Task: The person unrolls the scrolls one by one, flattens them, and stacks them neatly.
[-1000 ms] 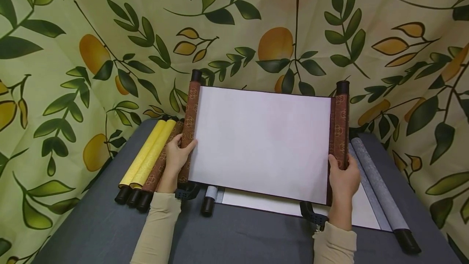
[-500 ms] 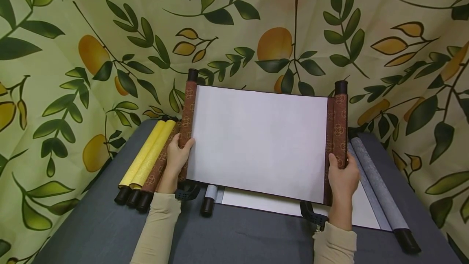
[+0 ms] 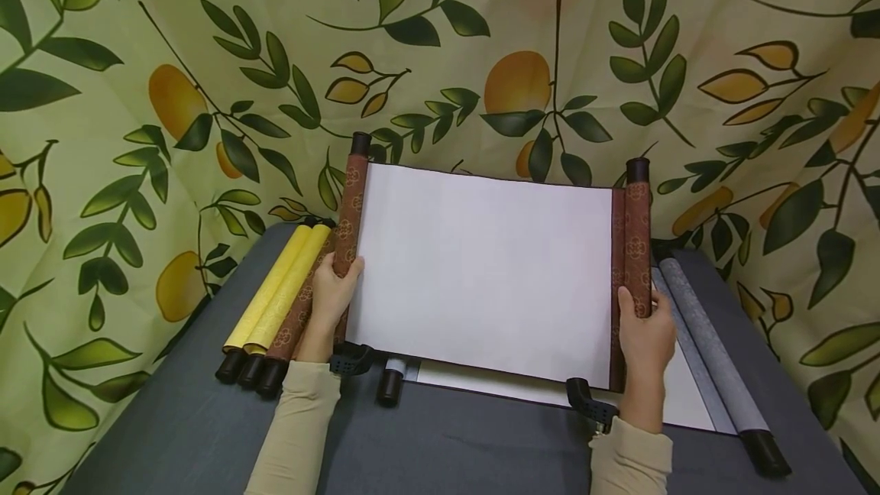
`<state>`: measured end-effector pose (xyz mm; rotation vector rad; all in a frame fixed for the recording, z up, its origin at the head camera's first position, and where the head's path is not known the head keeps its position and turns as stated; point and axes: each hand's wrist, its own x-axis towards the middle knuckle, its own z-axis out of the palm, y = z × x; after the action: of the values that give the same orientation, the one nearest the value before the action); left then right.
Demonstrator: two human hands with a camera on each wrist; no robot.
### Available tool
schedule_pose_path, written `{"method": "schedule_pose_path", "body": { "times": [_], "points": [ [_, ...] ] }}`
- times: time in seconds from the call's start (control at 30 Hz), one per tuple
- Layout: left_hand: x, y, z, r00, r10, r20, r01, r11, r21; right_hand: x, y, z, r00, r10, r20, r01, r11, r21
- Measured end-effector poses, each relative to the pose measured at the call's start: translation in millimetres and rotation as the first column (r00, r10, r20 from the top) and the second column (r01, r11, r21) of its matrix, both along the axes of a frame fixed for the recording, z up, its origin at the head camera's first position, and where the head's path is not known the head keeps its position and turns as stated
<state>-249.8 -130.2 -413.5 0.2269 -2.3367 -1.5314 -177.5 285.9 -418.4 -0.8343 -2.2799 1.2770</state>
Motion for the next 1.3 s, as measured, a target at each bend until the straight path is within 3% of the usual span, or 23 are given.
{"method": "schedule_pose_path", "body": {
  "times": [0.23, 0.57, 1.3],
  "points": [
    [0.3, 2.0, -1.1, 1.000, 0.013, 0.009, -0.013, 1.000, 0.028, 2.5, 6.1, -2.0, 0.999, -0.009, 0.039, 0.011, 0.999, -0.035],
    [0.7, 1.3, -2.2, 1.000, 0.027, -0.006, -0.026, 0.999, 0.039, 5.1, 7.0, -1.5, 1.000, -0.025, 0.018, 0.025, 1.000, -0.014],
    [-1.4, -2.8, -4.1, 0.996, -0.017, -0.082, 0.023, 0.997, 0.070, 6.3, 7.4, -0.7, 1.000, -0.008, -0.004, 0.009, 0.999, 0.047]
  ]
}}
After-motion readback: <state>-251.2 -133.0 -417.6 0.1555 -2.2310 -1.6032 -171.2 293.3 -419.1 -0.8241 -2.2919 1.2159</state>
